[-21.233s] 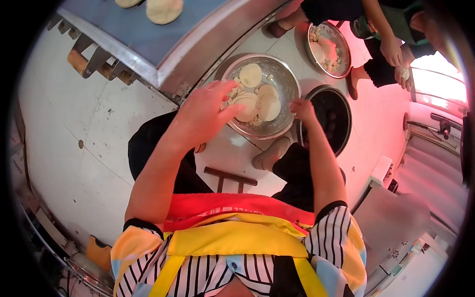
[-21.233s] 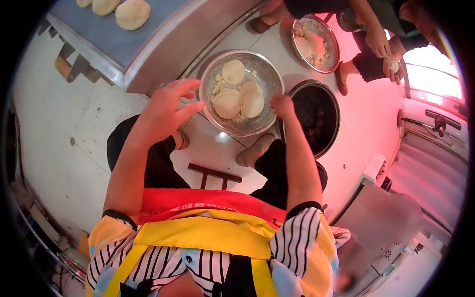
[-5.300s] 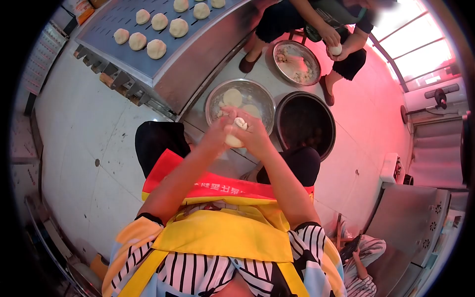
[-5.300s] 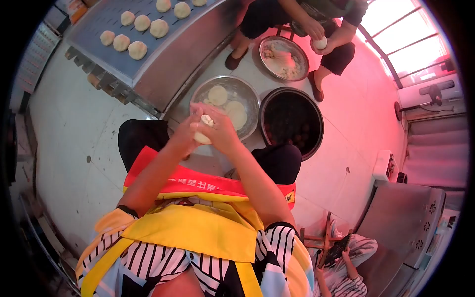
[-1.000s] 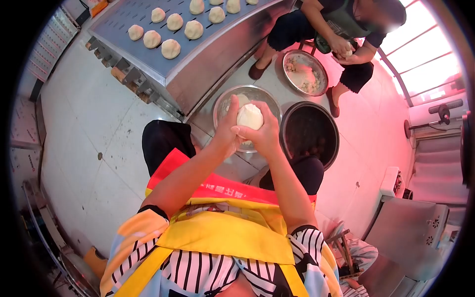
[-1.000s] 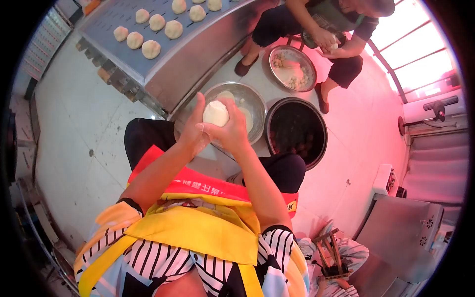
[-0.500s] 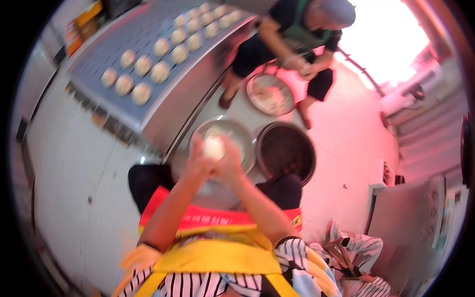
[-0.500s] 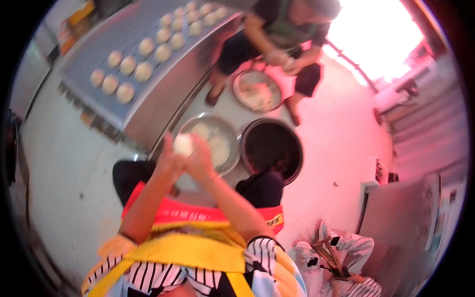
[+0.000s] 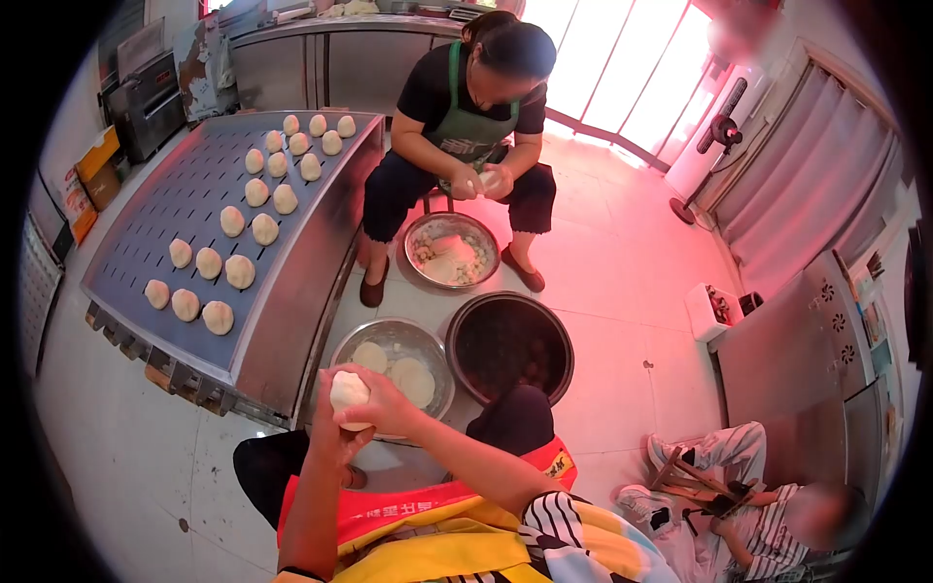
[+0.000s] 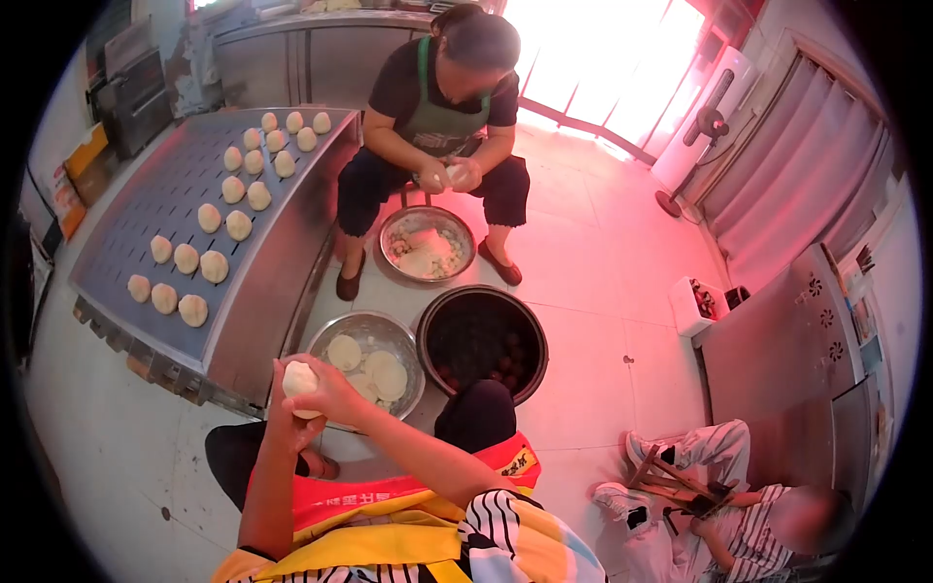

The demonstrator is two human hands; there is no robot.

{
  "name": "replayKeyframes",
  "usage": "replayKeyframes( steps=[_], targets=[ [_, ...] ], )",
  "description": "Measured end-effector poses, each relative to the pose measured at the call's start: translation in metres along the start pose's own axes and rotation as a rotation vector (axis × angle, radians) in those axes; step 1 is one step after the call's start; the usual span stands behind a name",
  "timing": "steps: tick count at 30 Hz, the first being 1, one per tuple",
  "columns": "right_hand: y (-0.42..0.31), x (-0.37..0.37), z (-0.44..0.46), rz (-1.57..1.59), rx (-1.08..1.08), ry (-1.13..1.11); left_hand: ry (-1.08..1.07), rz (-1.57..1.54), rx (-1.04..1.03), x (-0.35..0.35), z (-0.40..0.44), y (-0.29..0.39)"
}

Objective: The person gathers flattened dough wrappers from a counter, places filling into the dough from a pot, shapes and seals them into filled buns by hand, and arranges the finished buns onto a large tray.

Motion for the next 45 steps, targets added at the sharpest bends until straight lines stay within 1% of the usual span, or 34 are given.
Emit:
replayKeyframes(
  steps=[1, 2, 4, 5, 7, 9, 10, 11, 13, 14, 15, 16, 17, 18, 19, 20, 21, 22, 25, 26, 28, 31, 34, 37, 38, 40, 43, 45],
  targets=[
    [0.009, 0.000, -0.001, 0.033, -0.063, -0.006, 0.003, 0.018, 0.023, -0.001, 0.001, -0.001],
    [0.009, 0.000, -0.002, -0.149, -0.069, 0.047, 0.148, -0.017, 0.001, 0.003, 0.000, -0.003],
    [0.003, 0.000, -0.005, -0.508, -0.082, 0.159, 0.439, -0.085, -0.038, -0.026, -0.005, -0.001],
    [-0.001, -0.002, -0.005, -0.436, -0.035, 0.111, 0.235, -0.062, -0.044, -0.014, -0.003, -0.002],
    [-0.018, -0.001, -0.004, -0.304, 0.061, 0.005, -0.417, -0.274, 0.030, 0.003, 0.009, -0.003],
    [-0.003, 0.000, -0.004, -0.159, 0.013, -0.005, -0.561, -0.242, 0.062, 0.005, 0.007, -0.006],
    [0.005, 0.002, -0.004, -0.086, -0.012, -0.007, -0.373, -0.112, 0.065, 0.016, 0.010, -0.011],
    [0.008, 0.004, -0.002, -0.181, -0.023, 0.039, -0.183, 0.017, 0.069, 0.028, 0.013, -0.014],
    [0.018, 0.007, 0.000, -0.355, -0.057, 0.119, 0.055, -0.050, -0.066, -0.010, 0.017, -0.008],
    [0.022, 0.011, 0.000, -0.548, 0.075, 0.175, 0.123, -0.069, -0.089, -0.011, 0.016, -0.005],
    [0.024, 0.011, -0.001, -0.723, 0.200, 0.211, 0.139, -0.089, -0.089, -0.001, 0.016, -0.002],
    [0.005, 0.010, 0.004, -0.416, 0.078, 0.063, 0.139, -0.108, -0.081, 0.009, 0.016, -0.003],
    [0.008, 0.009, 0.005, -0.118, 0.177, 0.004, 0.143, -0.105, -0.078, 0.014, 0.014, -0.005],
    [-0.001, 0.010, 0.004, -0.170, 0.155, -0.017, 0.123, 0.121, -0.073, 0.003, 0.005, 0.001],
    [0.007, 0.014, 0.004, -0.090, 0.063, 0.014, 0.116, 0.347, -0.073, -0.010, -0.004, 0.006],
    [0.017, 0.014, -0.001, -0.023, -0.029, 0.055, 0.105, 0.156, -0.050, -0.006, 0.003, -0.004],
    [0.013, 0.012, -0.007, -0.181, -0.010, 0.119, 0.146, 0.093, -0.027, -0.014, 0.001, -0.009],
    [0.005, 0.013, -0.009, -0.350, 0.024, 0.185, 0.133, 0.063, -0.018, -0.014, 0.000, -0.011],
    [-0.011, 0.011, -0.009, -0.407, 0.056, 0.115, 0.034, 0.051, 0.029, -0.010, -0.001, -0.014],
    [-0.006, 0.013, -0.007, -0.318, 0.084, 0.071, 0.005, 0.064, 0.050, -0.008, 0.000, -0.015],
    [-0.003, 0.012, -0.003, -0.143, 0.142, -0.019, 0.048, 0.110, 0.079, -0.007, -0.001, -0.013],
    [0.001, 0.011, -0.011, -0.121, -0.135, 0.135, 0.214, 0.196, 0.036, -0.013, -0.002, -0.008],
    [-0.008, 0.010, -0.010, -0.349, 0.049, 0.092, -0.149, 0.096, -0.003, -0.005, 0.003, -0.011],
    [0.005, 0.007, -0.008, 0.077, 0.045, -0.059, -0.298, -0.019, 0.078, -0.008, 0.006, -0.015],
    [0.010, 0.009, -0.010, -0.001, -0.004, 0.007, -0.132, 0.015, 0.064, -0.004, 0.005, -0.016],
    [0.017, 0.012, -0.014, -0.158, -0.099, 0.138, 0.197, 0.085, 0.036, -0.017, -0.003, -0.011],
    [-0.003, 0.005, -0.012, -0.158, -0.039, 0.065, -0.210, 0.014, 0.023, -0.009, 0.002, -0.010],
    [0.004, 0.006, -0.011, 0.037, -0.059, 0.029, -0.121, 0.085, 0.057, -0.001, 0.005, -0.013]
  ],
)
Point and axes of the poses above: each hand's wrist, its own z-axis towards the middle knuckle, its own x-axis out of the back of the hand, y = z × x, the point moved 6 cm from there along z, towards the middle knuckle, and after that the axes turned 14 degrees about -y, right-handed, at the moved point
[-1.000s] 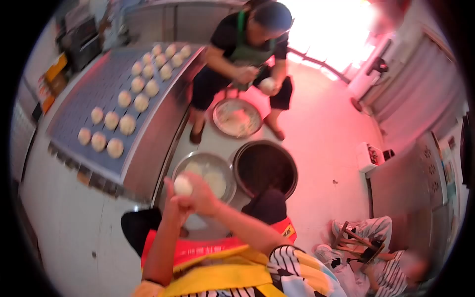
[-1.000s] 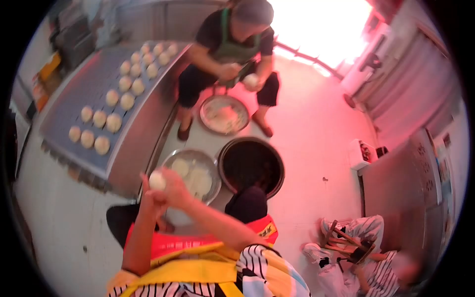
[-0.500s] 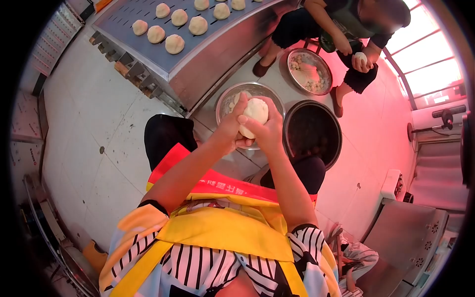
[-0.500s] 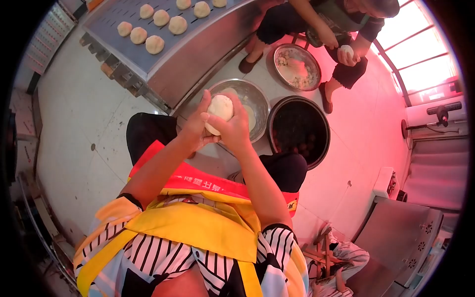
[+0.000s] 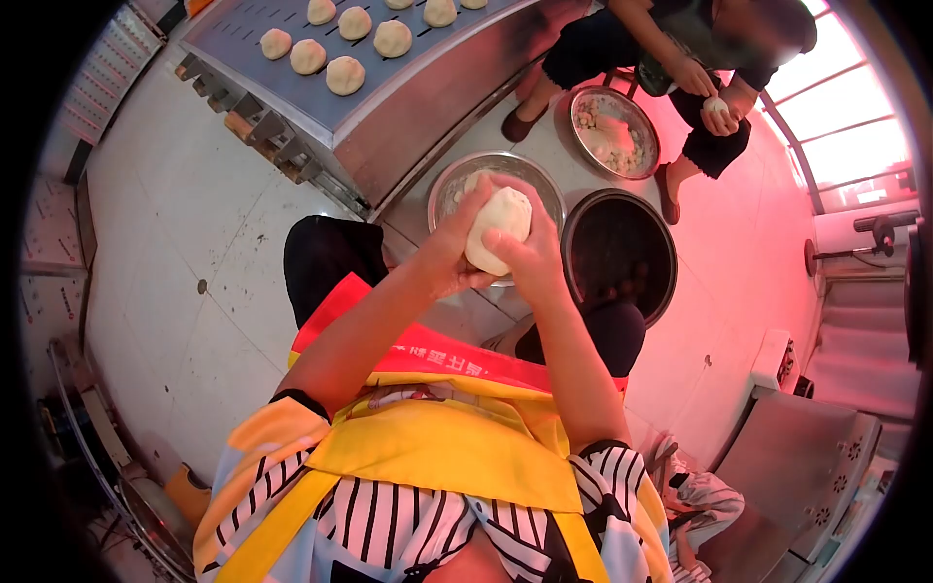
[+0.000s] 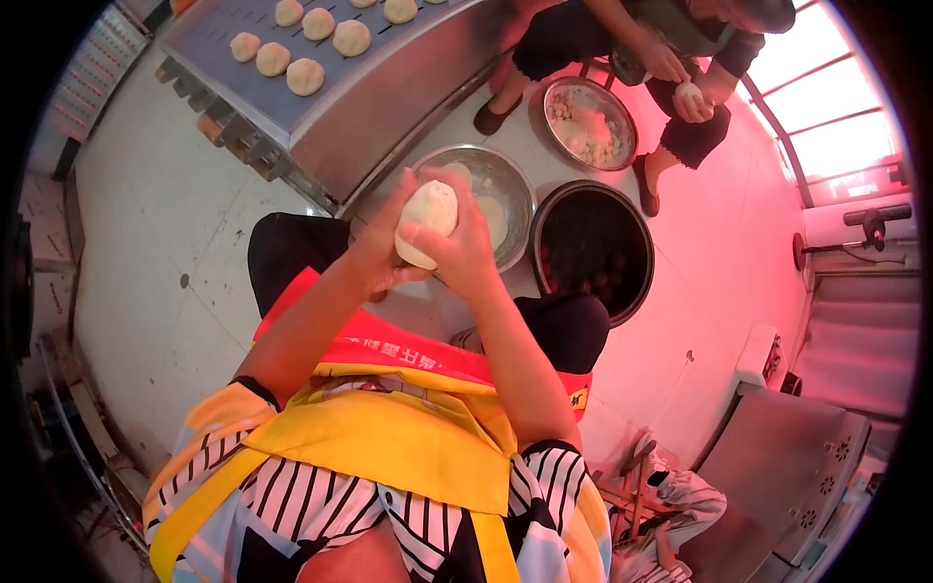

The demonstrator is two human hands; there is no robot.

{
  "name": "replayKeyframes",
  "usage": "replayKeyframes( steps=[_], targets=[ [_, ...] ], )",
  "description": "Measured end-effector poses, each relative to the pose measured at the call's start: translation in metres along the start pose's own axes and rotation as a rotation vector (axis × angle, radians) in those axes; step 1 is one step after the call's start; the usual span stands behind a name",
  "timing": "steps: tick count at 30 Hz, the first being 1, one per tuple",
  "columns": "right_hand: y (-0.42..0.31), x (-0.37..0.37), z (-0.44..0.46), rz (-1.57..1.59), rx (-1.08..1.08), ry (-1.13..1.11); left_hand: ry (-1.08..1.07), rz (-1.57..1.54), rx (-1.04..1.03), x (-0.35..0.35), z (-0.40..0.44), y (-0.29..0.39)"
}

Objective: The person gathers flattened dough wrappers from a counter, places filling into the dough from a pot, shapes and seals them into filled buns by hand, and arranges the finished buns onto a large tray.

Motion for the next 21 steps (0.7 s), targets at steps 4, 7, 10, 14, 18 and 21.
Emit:
replayKeyframes(
  steps=[4, 7, 10, 14, 18, 21],
  targets=[
    [0.010, 0.009, 0.000, -0.254, -0.001, 0.148, 0.308, 0.080, -0.031, -0.007, -0.003, 0.003],
    [-0.009, 0.000, -0.004, -0.173, 0.170, -0.020, 0.078, -0.049, -0.055, -0.011, -0.001, 0.003],
    [0.002, -0.002, -0.008, -0.034, -0.070, -0.048, -0.114, 0.070, 0.035, -0.008, -0.004, 0.000],
    [0.006, 0.001, -0.005, -0.418, 0.071, 0.033, 0.115, -0.065, -0.090, -0.005, -0.004, -0.005],
    [0.005, -0.004, -0.005, -0.130, 0.027, -0.019, 0.119, -0.029, -0.024, -0.014, -0.010, 0.003],
    [0.006, -0.001, -0.006, -0.300, -0.002, 0.051, 0.125, -0.010, -0.097, -0.010, -0.009, 0.001]
  ],
)
Point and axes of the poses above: each hand's wrist, its own z-axis towards the middle knuckle, its own x-axis out of the back of the hand, y = z × x, the point moved 6 cm from there along z, towards the middle knuckle, and after that the axes turned 14 degrees about -y, right-handed, at the moved point
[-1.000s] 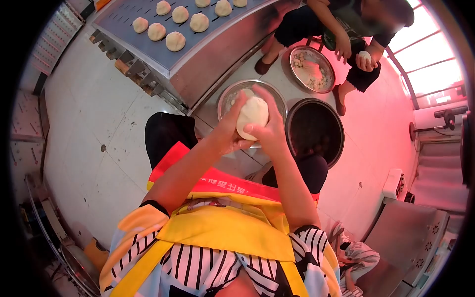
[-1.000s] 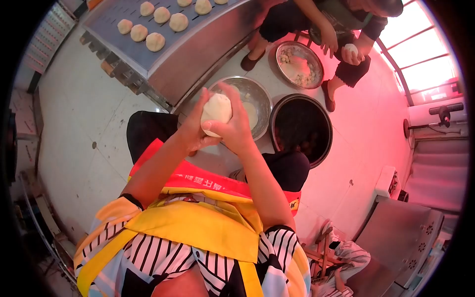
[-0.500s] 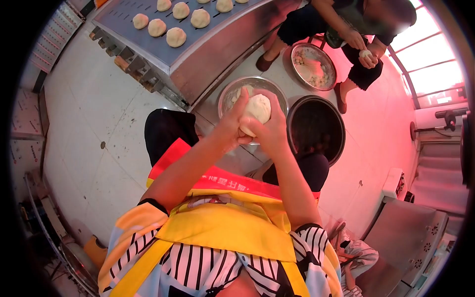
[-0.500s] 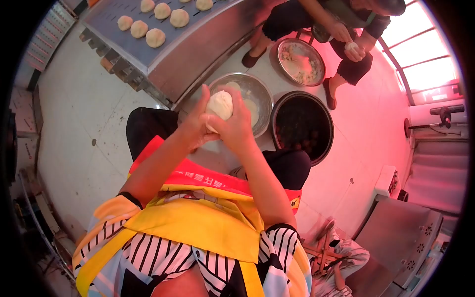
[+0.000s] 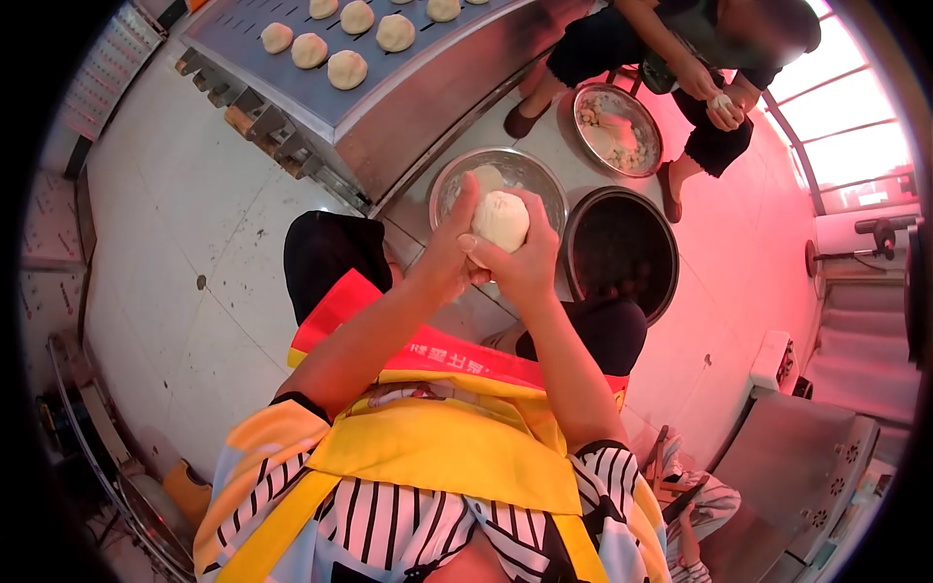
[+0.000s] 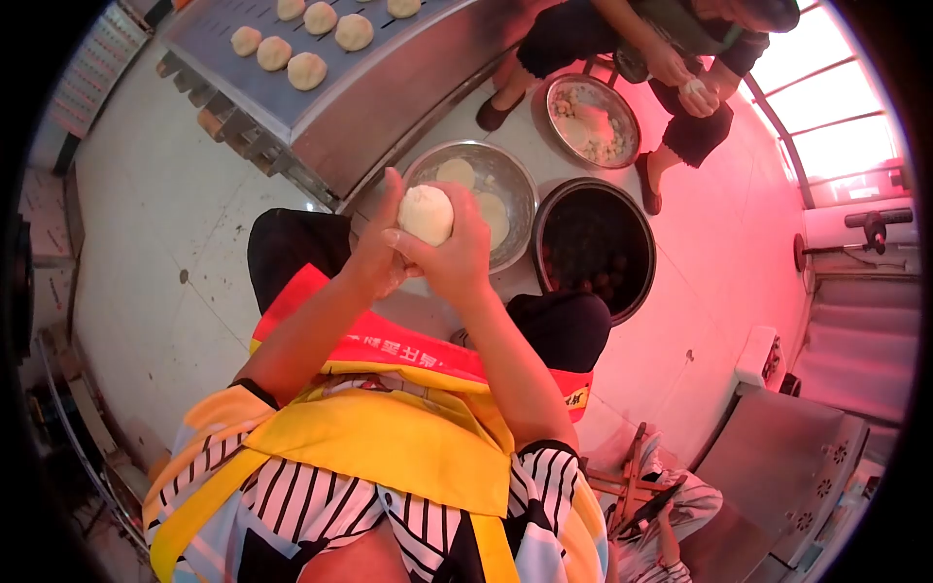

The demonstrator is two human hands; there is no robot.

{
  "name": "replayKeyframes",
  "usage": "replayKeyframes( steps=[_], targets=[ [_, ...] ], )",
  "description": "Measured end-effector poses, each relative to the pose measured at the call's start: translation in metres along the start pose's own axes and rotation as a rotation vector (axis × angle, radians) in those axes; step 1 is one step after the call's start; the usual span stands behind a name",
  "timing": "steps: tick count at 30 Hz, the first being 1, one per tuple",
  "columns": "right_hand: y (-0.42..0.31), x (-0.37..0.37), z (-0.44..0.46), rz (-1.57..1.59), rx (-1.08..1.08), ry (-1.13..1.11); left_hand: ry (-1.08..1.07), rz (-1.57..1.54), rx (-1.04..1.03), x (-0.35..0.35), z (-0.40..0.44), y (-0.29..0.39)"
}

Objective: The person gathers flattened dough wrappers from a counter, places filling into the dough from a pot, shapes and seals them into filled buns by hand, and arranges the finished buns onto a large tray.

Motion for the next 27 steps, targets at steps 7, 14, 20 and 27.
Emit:
replayKeyframes(
  steps=[7, 14, 20, 27],
  targets=[
    [-0.005, -0.004, 0.000, 0.089, -0.077, 0.045, 0.025, 0.037, -0.024, 0.003, -0.004, 0.003],
    [-0.002, -0.008, 0.005, 0.182, -0.006, -0.091, -0.050, -0.055, -0.042, 0.013, 0.001, 0.002],
    [-0.007, -0.010, 0.009, 0.258, 0.112, -0.113, -0.126, -0.037, 0.015, 0.004, -0.009, 0.009],
    [-0.004, -0.013, 0.012, 0.078, 0.107, -0.101, -0.018, -0.052, 0.062, 0.010, -0.008, 0.011]
  ],
)
Point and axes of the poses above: each hand's wrist, its own z-axis towards the middle knuckle, its own x-axis out of the back of the hand, y = z × x, the point moved 6 cm from there along z, towards the middle knuckle, and after that the axes turned 14 degrees about -y, right-handed, at the moved point
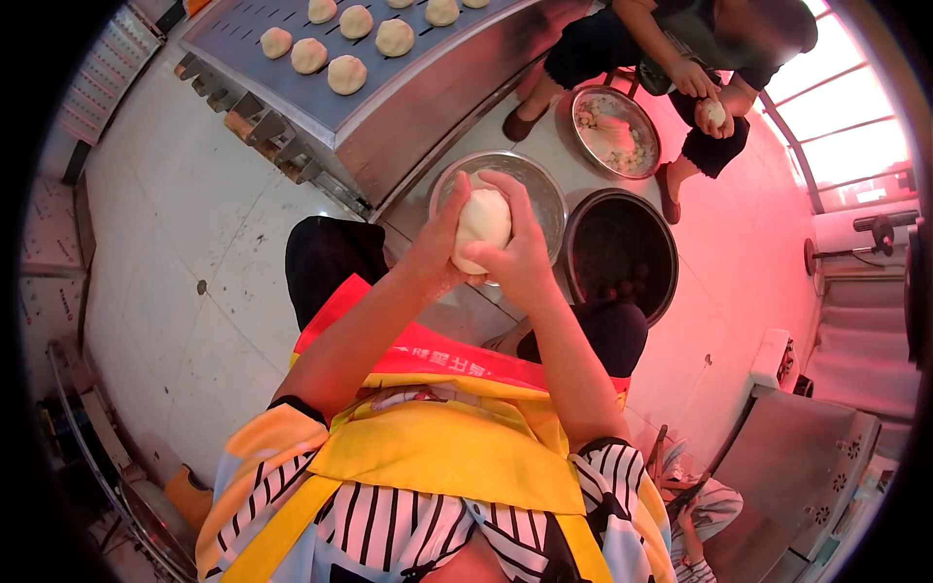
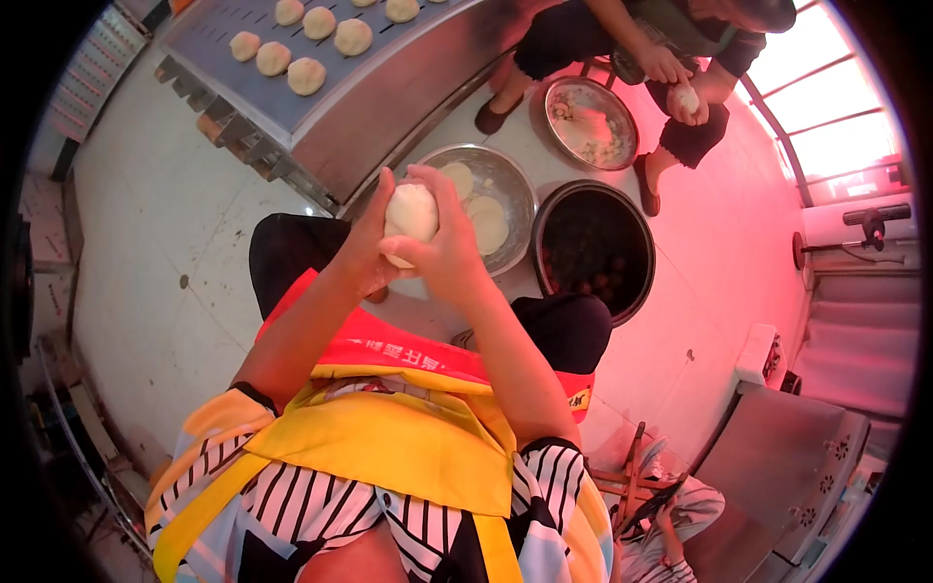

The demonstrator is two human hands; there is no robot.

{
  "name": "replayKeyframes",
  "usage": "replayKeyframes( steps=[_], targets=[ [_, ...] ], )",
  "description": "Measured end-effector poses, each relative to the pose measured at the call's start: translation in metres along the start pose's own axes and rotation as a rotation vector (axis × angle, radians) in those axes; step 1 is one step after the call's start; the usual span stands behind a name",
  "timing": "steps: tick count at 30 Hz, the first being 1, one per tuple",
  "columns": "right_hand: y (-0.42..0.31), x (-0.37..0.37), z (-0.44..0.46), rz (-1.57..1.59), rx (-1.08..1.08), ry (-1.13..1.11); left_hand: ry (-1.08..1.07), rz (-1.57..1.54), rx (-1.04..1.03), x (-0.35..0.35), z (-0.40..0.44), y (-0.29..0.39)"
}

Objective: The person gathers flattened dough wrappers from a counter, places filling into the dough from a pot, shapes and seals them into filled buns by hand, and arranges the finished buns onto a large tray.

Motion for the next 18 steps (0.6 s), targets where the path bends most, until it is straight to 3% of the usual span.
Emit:
replayKeyframes(
  steps=[1, 4, 7, 10, 13, 16, 18],
  targets=[
    [0.001, -0.003, 0.001, 0.214, -0.013, -0.072, -0.014, -0.034, 0.069, 0.000, -0.003, -0.001],
    [0.005, 0.000, 0.001, -0.200, -0.061, 0.102, 0.115, -0.037, -0.142, 0.006, 0.006, -0.002],
    [-0.001, -0.001, 0.003, -0.266, 0.064, 0.051, -0.014, -0.022, -0.152, 0.008, 0.006, -0.001],
    [0.005, -0.007, 0.000, 0.206, -0.150, -0.133, -0.210, -0.031, -0.034, 0.008, 0.002, -0.005],
    [0.002, -0.004, 0.002, -0.126, -0.070, 0.038, 0.124, -0.052, -0.142, -0.002, 0.002, 0.000],
    [-0.014, -0.008, 0.002, 0.174, -0.061, -0.065, -0.199, 0.103, -0.046, 0.002, -0.003, -0.003],
    [-0.013, -0.006, 0.001, 0.133, -0.107, -0.028, -0.118, 0.094, -0.061, 0.011, 0.000, -0.007]
  ],
)
Point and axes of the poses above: each hand's wrist, its own z-axis towards the middle knuckle, its own x-axis out of the back of the hand, y = z × x, the point moved 6 cm from there along z, towards the middle knuckle, and after that the axes turned 14 degrees about -y, right-handed, at the moved point
